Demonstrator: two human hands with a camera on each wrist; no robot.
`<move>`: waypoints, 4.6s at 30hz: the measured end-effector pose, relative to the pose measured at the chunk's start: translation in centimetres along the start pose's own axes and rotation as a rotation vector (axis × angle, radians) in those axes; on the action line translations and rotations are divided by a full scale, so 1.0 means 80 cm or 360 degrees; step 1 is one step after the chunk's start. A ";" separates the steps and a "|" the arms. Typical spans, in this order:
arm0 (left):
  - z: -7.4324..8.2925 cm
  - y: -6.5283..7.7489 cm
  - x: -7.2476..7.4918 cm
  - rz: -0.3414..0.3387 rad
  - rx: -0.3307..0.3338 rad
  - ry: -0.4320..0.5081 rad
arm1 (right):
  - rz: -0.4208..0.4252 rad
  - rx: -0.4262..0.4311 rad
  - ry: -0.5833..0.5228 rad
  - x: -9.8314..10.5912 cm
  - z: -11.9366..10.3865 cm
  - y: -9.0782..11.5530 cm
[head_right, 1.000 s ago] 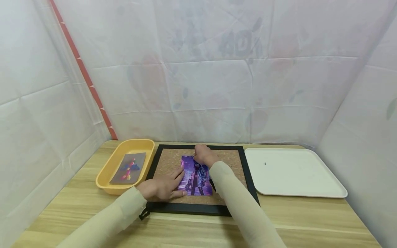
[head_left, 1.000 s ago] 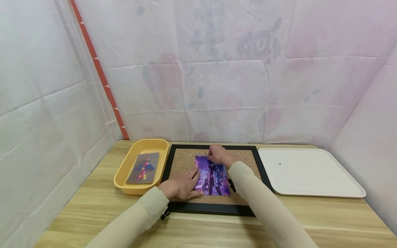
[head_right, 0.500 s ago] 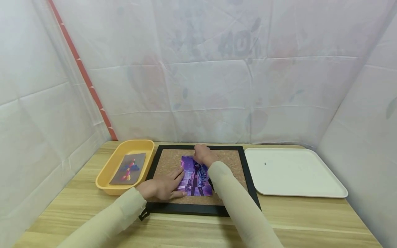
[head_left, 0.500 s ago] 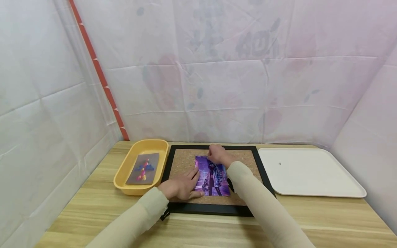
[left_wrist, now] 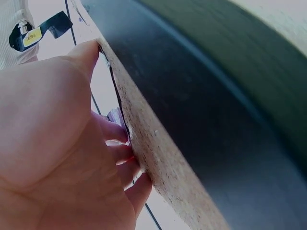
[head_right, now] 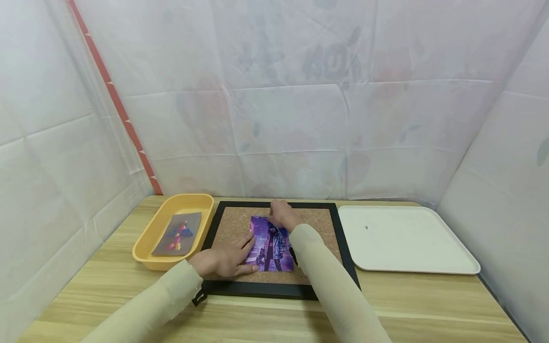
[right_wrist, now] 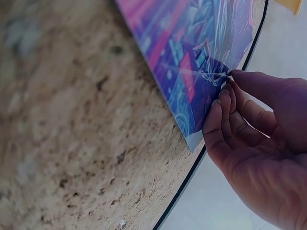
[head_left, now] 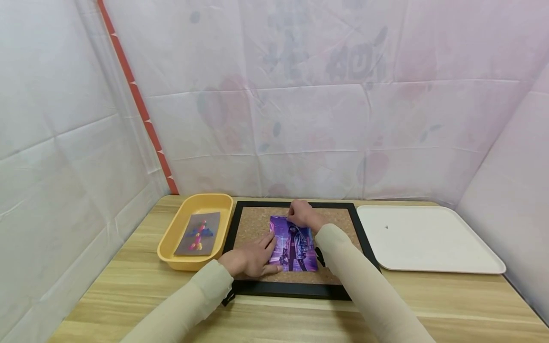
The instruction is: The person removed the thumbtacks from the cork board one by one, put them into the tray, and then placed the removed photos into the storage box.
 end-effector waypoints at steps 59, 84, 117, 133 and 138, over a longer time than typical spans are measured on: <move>0.001 0.000 0.001 -0.0035 0.0019 0.0041 | -0.0030 0.0011 0.0011 -0.001 0.000 0.003; 0.000 -0.002 -0.002 -0.0029 0.0023 0.0032 | 0.0003 0.0028 -0.0018 -0.003 0.004 0.004; 0.003 0.000 -0.002 -0.0050 0.0021 0.0046 | 0.0022 0.0273 -0.0060 0.022 0.004 0.036; -0.005 -0.002 -0.004 -0.0014 0.0034 0.0068 | -0.0008 0.0357 -0.0072 0.040 0.004 0.069; 0.000 0.000 -0.001 -0.0014 0.0024 0.0059 | -0.0014 0.0343 -0.0068 0.044 0.006 0.079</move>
Point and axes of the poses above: each hand's wrist, its own y-axis away from the middle knuckle, its own x-axis out of the back of the hand, z = x × y, the point moved 10 cm from there along -y, towards the middle knuckle, and after that the axes turned 4 degrees about -z, right-handed, at the moved point
